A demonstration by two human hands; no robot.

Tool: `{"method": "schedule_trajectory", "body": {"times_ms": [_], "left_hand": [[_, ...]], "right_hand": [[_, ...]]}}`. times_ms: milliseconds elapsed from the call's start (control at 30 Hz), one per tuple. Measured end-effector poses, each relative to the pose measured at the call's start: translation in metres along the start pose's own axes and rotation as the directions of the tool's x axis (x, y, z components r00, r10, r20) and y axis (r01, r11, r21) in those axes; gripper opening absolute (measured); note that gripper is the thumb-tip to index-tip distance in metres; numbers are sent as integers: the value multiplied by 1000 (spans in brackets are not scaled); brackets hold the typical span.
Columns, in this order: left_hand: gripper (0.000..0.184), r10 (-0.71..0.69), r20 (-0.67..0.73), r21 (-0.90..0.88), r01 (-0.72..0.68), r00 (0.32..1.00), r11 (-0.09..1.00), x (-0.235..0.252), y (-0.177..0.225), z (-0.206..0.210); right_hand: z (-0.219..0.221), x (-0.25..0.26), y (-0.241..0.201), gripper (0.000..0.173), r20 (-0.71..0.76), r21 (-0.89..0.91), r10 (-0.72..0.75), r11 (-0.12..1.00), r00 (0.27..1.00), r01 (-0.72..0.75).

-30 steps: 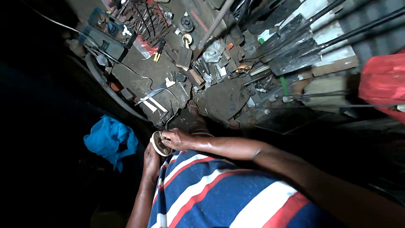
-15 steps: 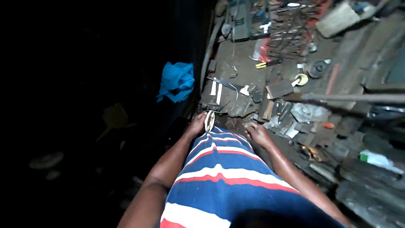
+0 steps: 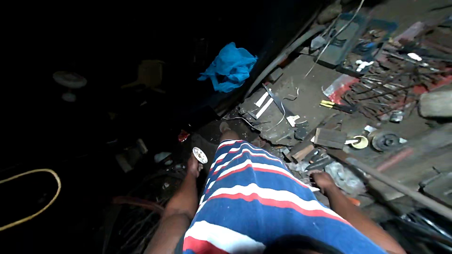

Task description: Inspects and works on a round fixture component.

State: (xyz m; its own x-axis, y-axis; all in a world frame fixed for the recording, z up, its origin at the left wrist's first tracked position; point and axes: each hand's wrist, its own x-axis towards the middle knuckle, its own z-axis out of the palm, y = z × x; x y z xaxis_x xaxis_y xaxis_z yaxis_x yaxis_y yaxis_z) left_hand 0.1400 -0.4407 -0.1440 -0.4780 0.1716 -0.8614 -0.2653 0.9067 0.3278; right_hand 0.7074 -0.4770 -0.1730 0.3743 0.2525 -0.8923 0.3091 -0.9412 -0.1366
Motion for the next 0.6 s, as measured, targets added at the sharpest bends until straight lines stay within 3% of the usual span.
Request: {"method": "schedule_trajectory", "body": {"times_ms": [100,200,400,600], "left_hand": [[62,-31,-21,-106,29,999,994,-5,-17,2],[64,69,9,-201,-66,998,977,-7,5,1],[55,308,40,-370,-272,950,888,14,87,-3],[61,444,120,-454,-349,888,820,51,196,-18]], "right_hand": [[-11,7,-53,25,-60,131,-99,986,993,106],[-13,4,-105,28,-55,206,-215,953,975,222],[19,12,-148,29,-29,255,-293,922,956,291],[96,11,-176,30,-2,124,-301,946,954,299]]}}
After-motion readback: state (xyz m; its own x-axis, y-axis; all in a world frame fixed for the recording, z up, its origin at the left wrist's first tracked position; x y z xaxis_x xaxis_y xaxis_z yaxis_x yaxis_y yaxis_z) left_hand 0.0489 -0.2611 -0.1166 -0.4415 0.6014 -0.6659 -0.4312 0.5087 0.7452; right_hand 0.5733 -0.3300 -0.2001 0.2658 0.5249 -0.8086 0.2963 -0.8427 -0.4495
